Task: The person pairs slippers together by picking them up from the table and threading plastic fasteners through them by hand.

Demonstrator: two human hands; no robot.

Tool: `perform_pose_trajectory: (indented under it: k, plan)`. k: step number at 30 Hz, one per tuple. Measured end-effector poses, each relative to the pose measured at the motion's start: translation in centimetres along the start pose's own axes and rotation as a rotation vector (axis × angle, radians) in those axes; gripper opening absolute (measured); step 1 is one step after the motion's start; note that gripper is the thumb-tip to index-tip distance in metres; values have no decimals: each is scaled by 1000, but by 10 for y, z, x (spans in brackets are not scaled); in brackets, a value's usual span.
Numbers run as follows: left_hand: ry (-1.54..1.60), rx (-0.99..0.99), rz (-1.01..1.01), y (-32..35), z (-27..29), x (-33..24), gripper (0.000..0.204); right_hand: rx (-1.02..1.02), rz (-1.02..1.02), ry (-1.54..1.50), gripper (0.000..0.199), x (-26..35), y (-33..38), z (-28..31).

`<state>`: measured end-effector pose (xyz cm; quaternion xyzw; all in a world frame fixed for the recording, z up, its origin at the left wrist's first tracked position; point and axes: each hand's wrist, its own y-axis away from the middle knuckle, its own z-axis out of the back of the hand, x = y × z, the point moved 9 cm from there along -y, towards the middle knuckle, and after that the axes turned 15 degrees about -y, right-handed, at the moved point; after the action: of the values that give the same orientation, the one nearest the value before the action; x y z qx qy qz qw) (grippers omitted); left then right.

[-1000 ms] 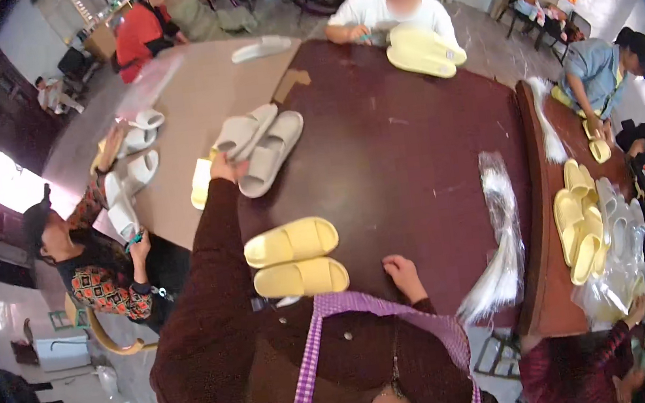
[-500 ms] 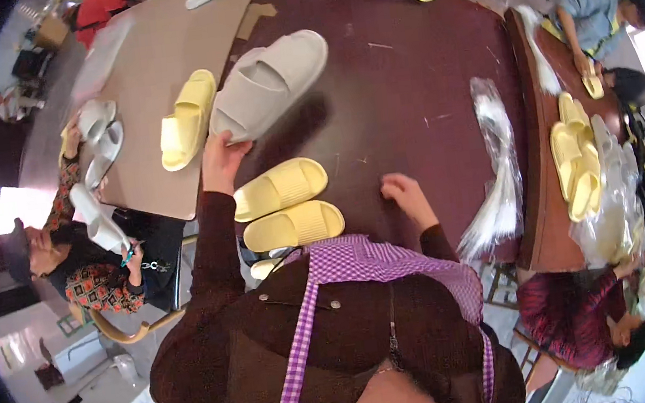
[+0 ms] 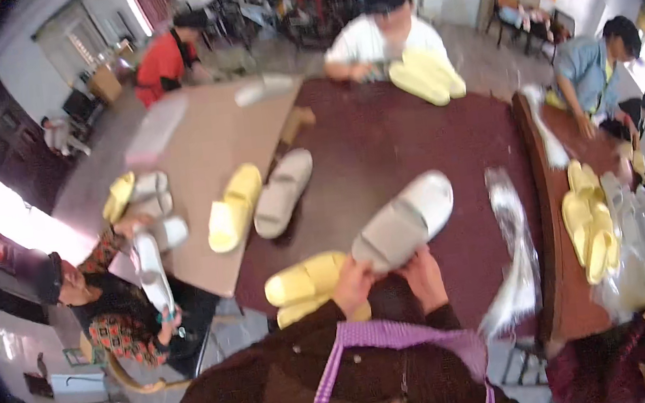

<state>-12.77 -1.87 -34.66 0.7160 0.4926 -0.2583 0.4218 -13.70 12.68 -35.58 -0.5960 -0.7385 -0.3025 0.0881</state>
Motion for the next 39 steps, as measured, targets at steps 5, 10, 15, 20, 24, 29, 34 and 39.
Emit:
perform_pose_trajectory:
  k: [5,10,15,20,24,29,34,39]
  plan:
    - [-110,98,44,-5,27,-1,42,-104,151,-166,50,64,9,40]
    - [-306,144,145,8,11,-12,39,-44,258,-237,44,94,4,76]
    - [-494,30,178,20,0,-32,33,-249,288,-204,41,85,6,122]
    - [-656,-47,116,-4,30,-27,30,-347,321,-216,40,79,2,137]
    - [-648,-200,-85,-9,80,-56,29,-428,463,-245,38,111,14,165]
    - [-582,-174,-190,-8,90,-121,27,-422,641,-78,38,194,62,186]
    - [-835,-143,-315,-40,75,-135,29,-558,705,546,39,239,86,124]
    - [-1102,265,-231,-70,-37,-101,35,-297,445,1094,32,220,29,82]
